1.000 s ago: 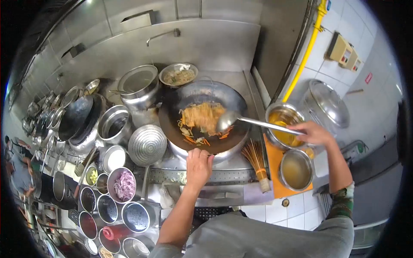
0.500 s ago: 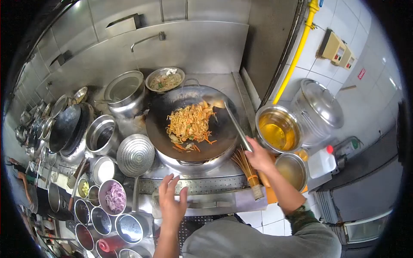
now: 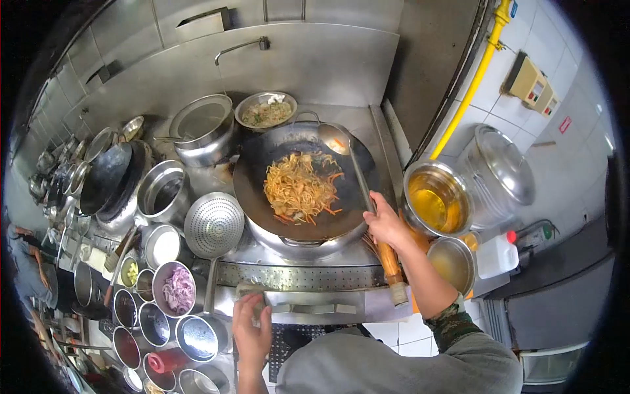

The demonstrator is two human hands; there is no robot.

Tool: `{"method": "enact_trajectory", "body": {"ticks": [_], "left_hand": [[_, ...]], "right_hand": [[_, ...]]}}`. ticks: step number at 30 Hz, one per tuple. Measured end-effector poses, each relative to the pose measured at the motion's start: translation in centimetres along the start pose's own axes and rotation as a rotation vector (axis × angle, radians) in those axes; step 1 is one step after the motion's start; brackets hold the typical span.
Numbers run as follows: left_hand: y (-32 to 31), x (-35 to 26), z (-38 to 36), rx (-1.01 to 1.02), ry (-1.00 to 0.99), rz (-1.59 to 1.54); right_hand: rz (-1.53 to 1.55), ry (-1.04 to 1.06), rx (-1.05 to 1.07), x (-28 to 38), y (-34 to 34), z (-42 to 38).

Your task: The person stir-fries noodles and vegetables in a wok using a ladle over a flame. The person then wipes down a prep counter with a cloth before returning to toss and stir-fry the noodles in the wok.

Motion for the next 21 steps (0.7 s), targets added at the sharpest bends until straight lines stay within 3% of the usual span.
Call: {"method": "enact_trajectory", "body": {"ticks": [4,6,8,10,14,16,17,18,20,21], "left_hand": [[-2.2,-2.8,3.2,0.058,-0.126,0.013],[-3.9,-3.2,4.8,0.079,-0.147,0.011],[-5.2,-4.8,6.1,0.091,-0.230,-0.010],[-6.0,-6.2,7.0,0.088,-0.297,0.033],[-10.0,-7.1,8.9,0.057,-0.421,0.091],[-12.3,-5.6,8.7,0.108,-0.395,0.120],[-13.3,-5.4,8.5,0.143,-0.382,0.149],[-13.0,-6.4,8.2,0.139,-0.396,0.147],[-10.3,-9.1,6.3,0.056,-0.425,0.048],[-10.0,-10.0,6.2,0.035,-0.416,0.060]], "right_hand": [[0.070,0.028,0.091,1.5,-2.9,2.0],[0.158,-0.003,0.341,1.7,-5.6,2.1],[0.000,0.025,0.391,0.0,-4.5,1.3],[-0.544,0.520,0.331,-0.7,-2.1,0.2],[-0.957,0.407,0.135,1.6,5.5,-4.9],[-0.696,0.457,0.144,2.3,7.4,-6.1],[-0.530,0.490,0.268,2.2,8.4,-5.8],[-0.531,0.495,0.254,2.3,10.8,-5.2],[-0.152,-0.029,0.611,-1.9,12.0,-5.7],[-0.259,-0.093,0.590,-2.0,12.0,-6.1]]}}
Point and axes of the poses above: each hand's wrist, its own z-axis towards the middle knuckle, its own y-axis out of the back of the hand, x = y × z, the point moved 10 cm from there along z, towards the middle knuckle, and after that the axes turned 1 degree about z, right-handed, at the moved point
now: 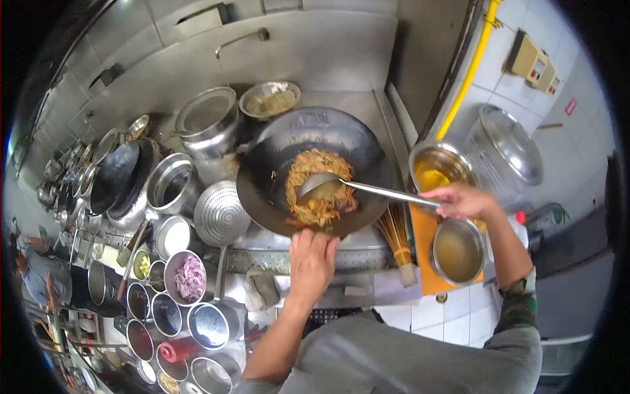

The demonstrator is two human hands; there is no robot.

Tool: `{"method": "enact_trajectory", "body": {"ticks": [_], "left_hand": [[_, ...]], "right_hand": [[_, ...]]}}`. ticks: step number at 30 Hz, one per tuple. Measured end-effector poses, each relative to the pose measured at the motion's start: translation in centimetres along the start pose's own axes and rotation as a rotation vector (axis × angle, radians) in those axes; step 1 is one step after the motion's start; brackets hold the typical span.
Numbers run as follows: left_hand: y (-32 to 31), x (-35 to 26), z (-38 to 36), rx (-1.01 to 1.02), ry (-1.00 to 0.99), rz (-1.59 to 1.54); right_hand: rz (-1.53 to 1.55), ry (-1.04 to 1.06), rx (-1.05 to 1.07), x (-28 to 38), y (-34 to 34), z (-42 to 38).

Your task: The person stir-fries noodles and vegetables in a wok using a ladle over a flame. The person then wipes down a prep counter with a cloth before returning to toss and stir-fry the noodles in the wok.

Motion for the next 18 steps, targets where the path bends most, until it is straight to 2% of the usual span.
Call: {"method": "enact_trajectory", "body": {"ticks": [1,4,6,7,9,10,11,13,17,18], "left_hand": [[-0.7,0.1,-0.5,0.021,0.005,-0.006],[-3.3,2.7,-1.8,-0.032,0.031,0.009],[-4.5,4.1,-5.9,0.038,0.017,0.027],[-5.1,4.3,-7.9,0.107,0.009,0.044],[-3.2,2.4,-10.8,0.147,-0.001,-0.076],[-1.2,0.6,-9.8,0.065,-0.034,-0.133],[-0.1,-0.1,-7.9,0.076,0.001,-0.138],[2.8,-0.7,-2.3,-0.049,-0.042,-0.075],[-1.2,2.3,0.2,-0.075,-0.048,-0.075],[-3.0,3.7,-1.1,-0.067,-0.041,-0.027]], "right_hand": [[0.027,0.032,0.024,-0.1,-0.6,0.9],[-0.038,0.045,-0.085,-0.8,-1.6,4.0],[-0.493,0.571,-0.517,2.8,-1.6,2.4],[-0.488,0.567,-0.522,2.7,-2.1,1.5],[-0.776,0.401,-0.670,2.9,-2.0,-1.2],[-0.658,0.405,-0.589,2.2,-1.7,-1.5],[-0.658,0.394,-0.552,1.2,-1.2,-1.6],[-0.153,0.253,-0.255,-1.6,-0.6,-0.4],[-0.376,0.224,-0.219,2.8,-1.2,0.9],[-0.498,0.380,-0.352,3.9,-1.3,1.5]]}}
Point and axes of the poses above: each hand's wrist, its own z-axis towards the middle knuckle, its own y-axis out of the back of the hand, x = y × z, the point moved 10 cm from there along z, towards the middle knuckle, and after that the axes turned 1 degree about z, right-handed, at the moved point
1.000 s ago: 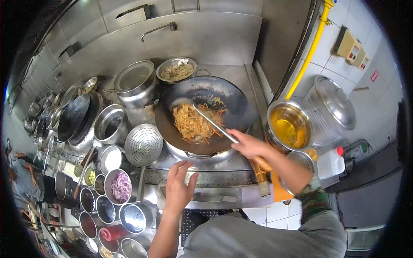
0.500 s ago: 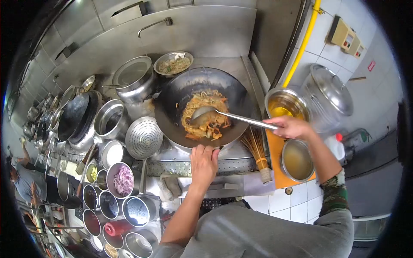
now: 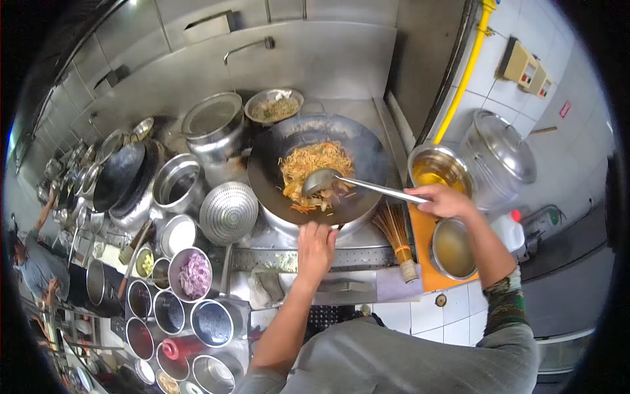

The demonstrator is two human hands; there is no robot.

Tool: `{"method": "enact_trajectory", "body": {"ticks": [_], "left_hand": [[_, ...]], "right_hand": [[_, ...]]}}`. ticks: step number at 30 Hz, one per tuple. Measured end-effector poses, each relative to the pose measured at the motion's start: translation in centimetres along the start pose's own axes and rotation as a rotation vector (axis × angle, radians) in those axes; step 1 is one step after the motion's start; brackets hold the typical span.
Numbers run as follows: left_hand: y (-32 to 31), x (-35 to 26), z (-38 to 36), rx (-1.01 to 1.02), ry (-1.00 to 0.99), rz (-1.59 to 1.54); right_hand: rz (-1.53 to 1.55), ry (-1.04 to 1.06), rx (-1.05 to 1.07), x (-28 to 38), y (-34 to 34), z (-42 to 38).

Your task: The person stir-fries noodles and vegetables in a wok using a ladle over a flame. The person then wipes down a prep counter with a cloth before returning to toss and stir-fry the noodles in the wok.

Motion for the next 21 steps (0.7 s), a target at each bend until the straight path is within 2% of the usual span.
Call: {"method": "enact_trajectory", "body": {"ticks": [1,3,5,7,9,12,14,15,17,19,21], "left_hand": [[-1.0,0.7,-1.6,0.014,0.007,0.046],[-1.2,0.9,-5.1,0.048,-0.019,-0.018],[0.3,-0.7,-8.1,0.112,0.002,-0.041],[3.1,-3.0,-6.0,0.064,-0.044,-0.065],[4.8,-4.0,-1.4,0.015,-0.032,-0.034],[2.2,-2.0,1.5,0.003,-0.008,-0.032],[-0.5,0.6,-0.2,0.017,-0.007,-0.016],[-1.5,1.3,-1.5,0.038,-0.004,-0.007],[-1.3,1.0,-4.8,0.061,-0.005,-0.017],[0.6,0.2,-7.5,0.102,0.002,-0.042],[2.4,-0.6,-4.2,0.074,-0.008,-0.025]], "right_hand": [[-0.007,0.000,-0.019,1.4,-0.3,0.1],[-0.188,-0.213,-0.141,2.0,0.1,-0.2],[-0.203,-0.194,-0.174,0.1,0.5,-1.8],[-0.058,0.122,-0.179,1.2,1.7,-3.5],[0.290,-0.304,0.110,-1.9,0.5,-3.8],[0.146,-0.279,0.198,-1.5,0.3,-1.7],[-0.106,0.068,-0.085,-0.5,0.5,1.0],[-0.107,0.061,-0.091,0.5,0.1,1.0],[-0.251,-0.185,-0.173,1.5,0.5,0.3],[-0.307,-0.210,-0.210,1.2,0.9,-1.4],[0.048,-0.090,-0.226,-1.5,0.8,-3.8]]}}
Point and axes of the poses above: each hand's wrist, its own z-axis towards the middle knuckle, its own y-axis out of the back of the hand, x = y × z, the point moved 10 cm from there along z, towards the middle knuckle, and after that the axes turned 1 degree about z, right-handed, at the moved point
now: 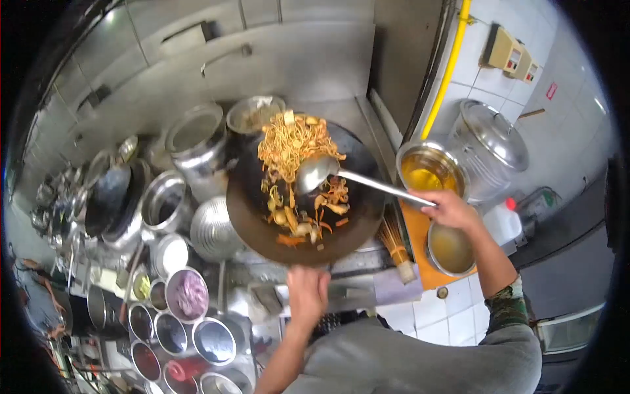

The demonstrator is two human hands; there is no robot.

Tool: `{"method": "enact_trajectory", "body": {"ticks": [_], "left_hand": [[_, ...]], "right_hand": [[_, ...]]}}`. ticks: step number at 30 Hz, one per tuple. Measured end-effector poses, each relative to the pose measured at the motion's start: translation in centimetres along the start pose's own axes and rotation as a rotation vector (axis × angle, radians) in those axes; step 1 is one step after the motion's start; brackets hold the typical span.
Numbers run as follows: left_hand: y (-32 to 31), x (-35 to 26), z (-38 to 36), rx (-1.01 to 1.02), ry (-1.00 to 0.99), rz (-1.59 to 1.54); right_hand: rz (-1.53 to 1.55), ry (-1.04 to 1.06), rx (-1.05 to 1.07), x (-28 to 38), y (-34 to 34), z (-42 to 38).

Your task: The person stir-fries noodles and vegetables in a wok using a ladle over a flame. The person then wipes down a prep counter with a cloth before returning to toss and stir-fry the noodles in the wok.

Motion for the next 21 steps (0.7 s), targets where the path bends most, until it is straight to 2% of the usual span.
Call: {"method": "enact_trajectory", "body": {"ticks": [2,5,6,7,8,11,13,14,16,18,20,21], "left_hand": [[1.4,-1.2,3.4,-0.034,0.007,-0.035],[-0.8,1.4,5.5,-0.078,0.006,-0.033],[-2.1,2.4,5.6,-0.022,0.034,-0.019],[-3.1,3.0,5.7,0.039,0.065,-0.008],[-3.0,2.9,5.7,0.037,0.065,-0.003],[-1.6,1.1,5.0,0.010,0.012,0.034],[0.9,-0.3,2.5,-0.002,0.106,0.126],[1.7,-0.7,1.0,0.027,0.165,0.089],[2.9,-0.7,-2.4,0.110,0.320,0.007],[3.5,-0.1,-6.6,0.147,0.455,-0.010],[2.0,1.7,-12.2,0.356,0.706,-0.087],[2.0,1.5,-13.5,0.375,0.704,-0.068]], "right_hand": [[0.112,-0.084,0.070,-0.7,0.1,-1.8],[0.253,-0.145,0.057,-1.5,0.5,-0.8],[0.308,-0.192,0.051,-2.6,-0.9,-1.1],[0.302,-0.019,-0.085,-2.8,-1.9,-0.3],[0.305,-0.014,-0.084,-2.2,-2.7,0.3],[0.197,-0.117,-0.157,-0.1,-4.9,2.7],[-0.061,-0.184,-0.072,0.5,-6.3,4.5],[-0.047,-0.180,-0.058,1.3,-6.7,4.9],[-0.092,0.160,-0.373,7.5,-3.4,4.6],[0.325,0.225,-0.133,12.0,-4.7,4.8],[0.535,0.399,0.116,16.8,-8.5,3.7],[0.573,0.409,0.289,18.9,-11.0,2.9]]}}
Point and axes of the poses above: each hand's wrist, its own z-axis towards the middle knuckle, its own y-axis out of the back of the hand, x = y × z, the point moved 10 cm from there along z, towards the middle knuckle, and after that the axes turned 1 degree about z, right-handed, at the moved point
